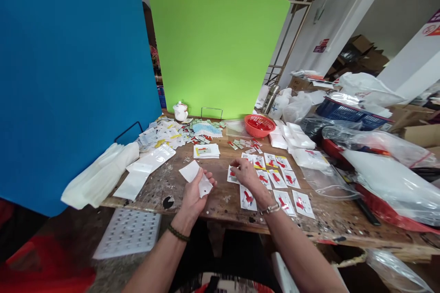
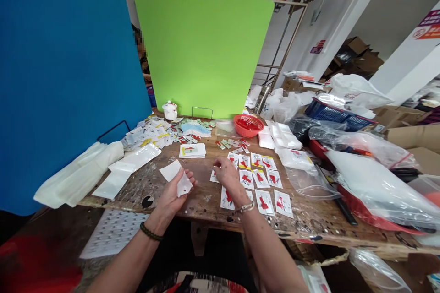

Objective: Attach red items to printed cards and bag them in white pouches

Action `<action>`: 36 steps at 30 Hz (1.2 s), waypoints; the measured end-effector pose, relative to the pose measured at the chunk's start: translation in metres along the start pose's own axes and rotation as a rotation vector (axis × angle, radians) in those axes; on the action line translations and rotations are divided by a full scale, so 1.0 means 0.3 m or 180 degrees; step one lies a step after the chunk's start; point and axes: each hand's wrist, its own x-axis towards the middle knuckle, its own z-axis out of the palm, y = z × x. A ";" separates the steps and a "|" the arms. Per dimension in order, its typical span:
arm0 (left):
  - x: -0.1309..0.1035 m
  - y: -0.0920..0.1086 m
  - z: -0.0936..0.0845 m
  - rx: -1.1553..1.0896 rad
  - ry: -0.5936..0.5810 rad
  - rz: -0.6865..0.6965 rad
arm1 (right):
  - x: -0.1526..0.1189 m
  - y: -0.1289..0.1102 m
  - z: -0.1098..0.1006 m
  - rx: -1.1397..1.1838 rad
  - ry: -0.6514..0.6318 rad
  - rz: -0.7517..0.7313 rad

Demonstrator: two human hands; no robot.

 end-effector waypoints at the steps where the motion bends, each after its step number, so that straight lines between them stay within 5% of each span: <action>1: -0.006 -0.017 0.008 0.0095 -0.0043 -0.0083 | 0.036 0.018 -0.022 -0.0369 -0.0171 -0.0090; 9: -0.021 -0.129 0.087 0.0478 -0.0462 -0.0733 | 0.208 0.054 -0.026 -0.0984 -0.1157 -0.0501; 24: 0.020 -0.151 0.120 0.0621 -0.0492 -0.0788 | 0.248 -0.015 -0.039 -0.1646 -0.1925 -0.0610; 31: 0.022 -0.160 0.118 0.0489 -0.0577 -0.0721 | 0.259 0.007 -0.063 -0.1380 -0.2039 -0.0665; 36: 0.011 -0.161 0.124 0.0450 -0.0650 -0.0733 | 0.278 0.044 -0.063 -0.0538 -0.2145 -0.0545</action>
